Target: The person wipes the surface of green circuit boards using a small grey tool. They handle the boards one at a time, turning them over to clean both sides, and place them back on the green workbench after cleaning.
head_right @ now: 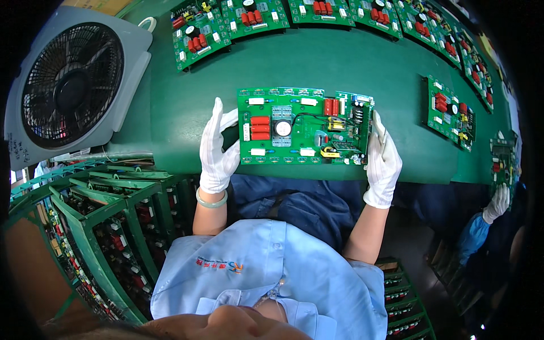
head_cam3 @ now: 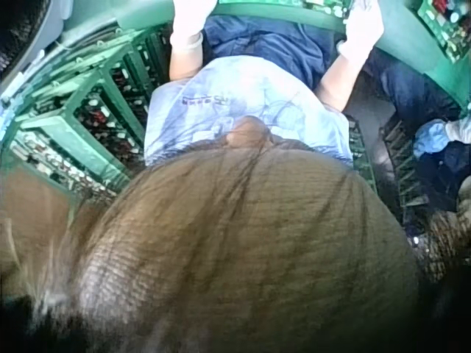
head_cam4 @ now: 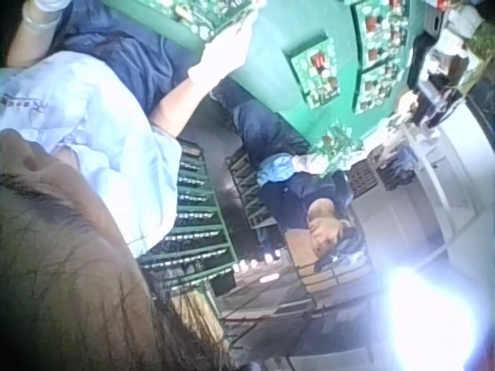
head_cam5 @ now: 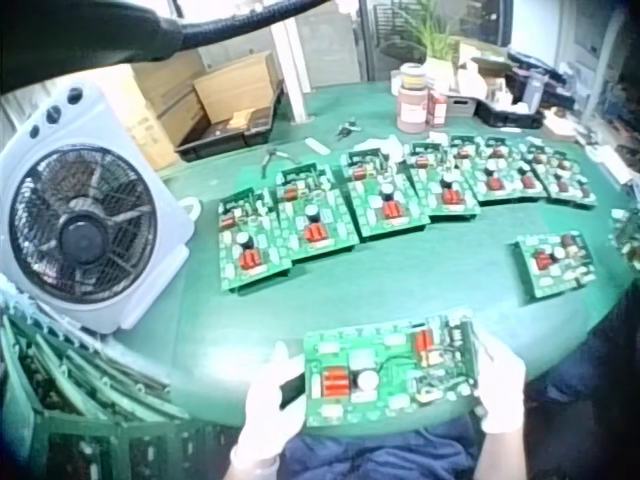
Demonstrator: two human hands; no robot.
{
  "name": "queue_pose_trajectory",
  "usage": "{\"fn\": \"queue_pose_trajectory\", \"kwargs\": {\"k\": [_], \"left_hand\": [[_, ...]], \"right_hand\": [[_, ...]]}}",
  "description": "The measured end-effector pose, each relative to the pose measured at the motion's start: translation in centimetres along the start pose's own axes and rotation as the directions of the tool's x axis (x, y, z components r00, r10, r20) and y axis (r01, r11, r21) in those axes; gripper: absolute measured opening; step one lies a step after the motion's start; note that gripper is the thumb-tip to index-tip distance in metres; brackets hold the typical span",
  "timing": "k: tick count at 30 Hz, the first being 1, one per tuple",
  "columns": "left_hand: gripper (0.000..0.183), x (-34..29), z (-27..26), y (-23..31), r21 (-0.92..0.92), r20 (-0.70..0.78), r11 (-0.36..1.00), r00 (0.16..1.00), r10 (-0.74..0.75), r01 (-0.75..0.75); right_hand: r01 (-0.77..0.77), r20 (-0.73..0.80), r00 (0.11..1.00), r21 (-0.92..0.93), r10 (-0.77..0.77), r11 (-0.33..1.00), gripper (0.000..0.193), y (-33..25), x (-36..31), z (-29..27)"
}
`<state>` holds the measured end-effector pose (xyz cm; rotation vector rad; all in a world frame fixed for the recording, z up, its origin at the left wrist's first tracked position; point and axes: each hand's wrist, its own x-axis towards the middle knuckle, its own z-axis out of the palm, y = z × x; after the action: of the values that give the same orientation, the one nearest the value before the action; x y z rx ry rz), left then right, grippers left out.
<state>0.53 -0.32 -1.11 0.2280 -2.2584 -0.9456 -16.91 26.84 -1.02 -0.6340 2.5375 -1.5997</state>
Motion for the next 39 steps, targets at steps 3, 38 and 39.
{"fn": "queue_pose_trajectory", "kwargs": {"k": [3, 38, 39], "left_hand": [[0.058, 0.4, -0.4, 0.0, 0.04, 0.018, 0.995, 0.996, 0.085, -0.086], [0.034, 2.5, 2.3, 2.7, -0.521, 0.279, 0.852, 0.955, 0.101, 0.062], [0.034, 2.4, 2.5, 2.3, -0.536, 0.269, 0.84, 0.959, 0.084, 0.076]], "right_hand": [[-0.06, -0.045, 0.997, 0.095, 0.064, 0.994, 0.03, -0.6, -0.1, 0.1], [0.665, 0.719, 0.668, -0.461, -0.192, 0.588, 0.049, -5.2, -5.1, 1.2], [0.673, 0.722, 0.661, -0.448, -0.206, 0.589, 0.051, -5.2, -4.8, 1.1]]}}
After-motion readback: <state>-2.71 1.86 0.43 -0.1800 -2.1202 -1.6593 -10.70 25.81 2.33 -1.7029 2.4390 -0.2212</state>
